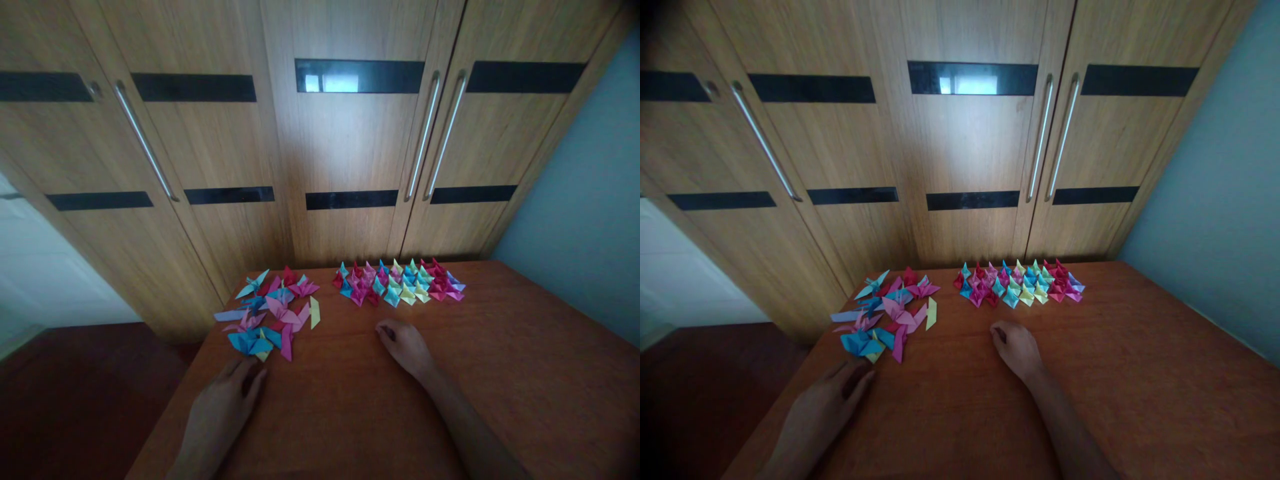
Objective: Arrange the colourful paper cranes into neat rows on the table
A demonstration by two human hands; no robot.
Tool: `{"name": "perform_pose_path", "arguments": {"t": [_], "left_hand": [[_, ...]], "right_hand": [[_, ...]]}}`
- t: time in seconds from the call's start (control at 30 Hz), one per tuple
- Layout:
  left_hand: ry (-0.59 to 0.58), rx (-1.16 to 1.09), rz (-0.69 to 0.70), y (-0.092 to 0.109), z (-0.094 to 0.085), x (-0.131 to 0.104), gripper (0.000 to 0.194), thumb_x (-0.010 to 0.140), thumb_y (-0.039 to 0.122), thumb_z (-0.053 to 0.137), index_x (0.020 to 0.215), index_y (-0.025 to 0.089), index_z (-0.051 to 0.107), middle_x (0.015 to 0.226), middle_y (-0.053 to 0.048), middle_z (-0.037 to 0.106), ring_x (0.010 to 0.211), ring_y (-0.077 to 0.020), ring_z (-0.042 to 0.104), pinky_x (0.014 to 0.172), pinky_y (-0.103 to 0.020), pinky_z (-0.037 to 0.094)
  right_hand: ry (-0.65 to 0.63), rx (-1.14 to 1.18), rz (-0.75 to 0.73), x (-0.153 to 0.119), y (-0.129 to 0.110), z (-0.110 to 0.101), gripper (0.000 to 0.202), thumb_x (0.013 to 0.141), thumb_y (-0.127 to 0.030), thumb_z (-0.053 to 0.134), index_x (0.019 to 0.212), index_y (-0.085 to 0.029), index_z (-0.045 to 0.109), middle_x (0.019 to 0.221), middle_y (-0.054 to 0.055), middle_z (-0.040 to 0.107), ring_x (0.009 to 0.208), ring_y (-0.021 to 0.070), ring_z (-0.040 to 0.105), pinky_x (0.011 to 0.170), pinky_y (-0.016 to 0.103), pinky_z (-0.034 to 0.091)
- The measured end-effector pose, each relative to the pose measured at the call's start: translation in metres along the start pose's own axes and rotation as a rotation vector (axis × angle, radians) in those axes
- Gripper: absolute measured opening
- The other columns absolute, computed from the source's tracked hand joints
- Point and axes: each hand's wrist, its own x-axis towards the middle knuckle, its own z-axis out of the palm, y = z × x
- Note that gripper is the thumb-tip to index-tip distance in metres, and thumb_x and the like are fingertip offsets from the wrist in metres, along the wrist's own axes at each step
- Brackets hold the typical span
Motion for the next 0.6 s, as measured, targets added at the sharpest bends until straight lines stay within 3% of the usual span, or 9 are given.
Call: {"name": "perform_pose_path", "arguments": {"t": [0.17, 0.3, 0.6], "left_hand": [[-0.023, 0.084, -0.093, 0.011, -0.004, 0.006, 0.039, 0.090, 0.045, 0.035, 0.117, 0.023, 0.053, 0.105, -0.010, 0.066, 0.082, -0.0260, 0.067, 0.066, -0.034, 0.049], [-0.015, 0.126, -0.083, 0.014, -0.005, 0.011, 0.043, 0.091, 0.044, 0.034, 0.127, 0.023, 0.045, 0.105, -0.012, 0.066, 0.085, -0.0276, 0.066, 0.066, -0.035, 0.049], [0.000, 0.083, 0.038, 0.007, 0.005, 0.013, 0.027, 0.091, 0.027, 0.038, 0.103, 0.026, 0.062, 0.107, -0.005, 0.066, 0.092, -0.0214, 0.065, 0.074, -0.029, 0.050]], "right_hand": [[0.005, -0.001, -0.004, 0.000, 0.001, 0.001, 0.022, 0.084, -0.027, 0.044, 0.083, -0.023, 0.065, 0.074, 0.000, 0.066, 0.067, 0.0146, 0.058, 0.061, 0.023, 0.038], [0.005, 0.002, -0.017, 0.000, 0.000, 0.001, 0.023, 0.084, -0.026, 0.043, 0.084, -0.023, 0.065, 0.076, 0.001, 0.066, 0.069, 0.0148, 0.059, 0.064, 0.023, 0.039], [-0.027, 0.009, 0.003, 0.001, 0.001, 0.001, 0.024, 0.085, -0.028, 0.042, 0.088, -0.023, 0.066, 0.080, 0.002, 0.067, 0.072, 0.0164, 0.060, 0.066, 0.024, 0.041]]}}
